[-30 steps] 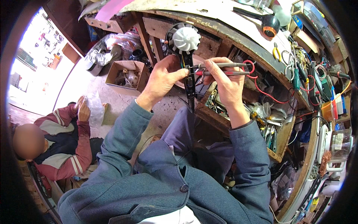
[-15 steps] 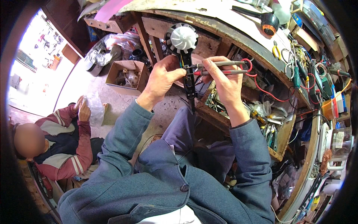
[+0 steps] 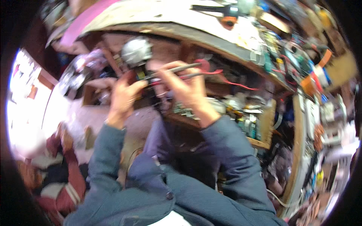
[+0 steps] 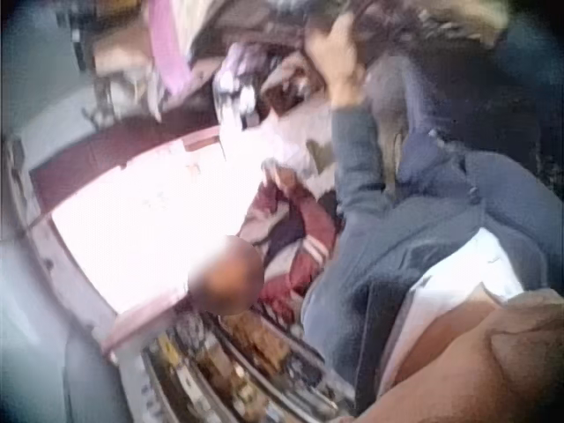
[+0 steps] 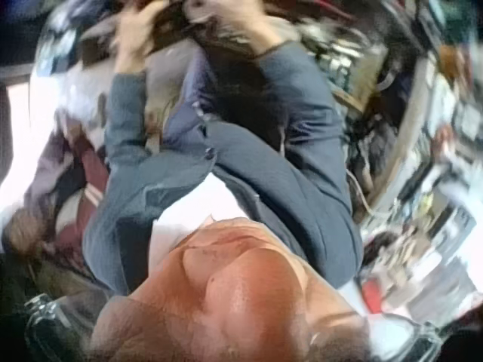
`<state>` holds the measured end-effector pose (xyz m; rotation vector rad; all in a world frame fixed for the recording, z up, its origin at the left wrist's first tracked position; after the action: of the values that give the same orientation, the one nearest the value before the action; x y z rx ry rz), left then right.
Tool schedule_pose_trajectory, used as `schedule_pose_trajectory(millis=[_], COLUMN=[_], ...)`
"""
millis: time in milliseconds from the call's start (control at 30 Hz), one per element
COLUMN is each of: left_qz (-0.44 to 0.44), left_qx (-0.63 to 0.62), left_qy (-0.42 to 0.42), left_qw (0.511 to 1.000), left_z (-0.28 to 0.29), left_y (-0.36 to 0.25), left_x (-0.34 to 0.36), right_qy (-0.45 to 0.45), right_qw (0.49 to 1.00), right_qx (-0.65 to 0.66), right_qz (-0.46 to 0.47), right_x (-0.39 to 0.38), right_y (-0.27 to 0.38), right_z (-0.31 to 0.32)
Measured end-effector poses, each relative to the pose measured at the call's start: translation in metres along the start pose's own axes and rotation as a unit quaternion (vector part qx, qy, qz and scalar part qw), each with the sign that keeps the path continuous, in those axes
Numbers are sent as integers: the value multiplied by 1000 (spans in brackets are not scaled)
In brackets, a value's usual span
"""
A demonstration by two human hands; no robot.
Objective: The person disassembles a hair dryer, removes the front grille, and uses a multimeter to test the internal motor and wiring. They manipulate wires and components while seated on the floor in a cluttered workshop.
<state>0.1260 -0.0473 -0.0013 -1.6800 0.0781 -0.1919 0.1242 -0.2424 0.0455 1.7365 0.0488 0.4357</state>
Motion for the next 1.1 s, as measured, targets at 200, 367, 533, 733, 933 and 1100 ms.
schedule_pose_trajectory(millis=[200,367,533,733,933,1100], left_qz=[8,9,7,19,20,33], left_qx=[-63,-80,-78,-82,-103,-107], left_qy=[14,28,14,2,17,3], left_qw=[998,996,997,996,994,994], left_z=[2,3,3,4,5,6], left_y=[6,6,9,10,10,13], left_x=[1,0,-2,-4,-4,-5], right_qy=[8,20,33,28,22,26], right_qw=[998,997,997,996,996,996], right_qx=[-39,-34,-37,-33,-56,-42], right_qz=[41,67,65,75,66,70], right_x=[3,2,0,0,0,0], right_y=[2,1,1,0,3,1], right_z=[4,2,1,1,2,1])
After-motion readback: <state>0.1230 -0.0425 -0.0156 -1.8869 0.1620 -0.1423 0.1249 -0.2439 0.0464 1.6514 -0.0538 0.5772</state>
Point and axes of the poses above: each hand's wrist, its own x-axis towards the middle knuckle, its own z-axis out of the back of the hand, y = z × x, the point moved 4 cm from there along x, towards the middle knuckle, and after that the axes turned 7 degrees about y, right-handed, at the moved point
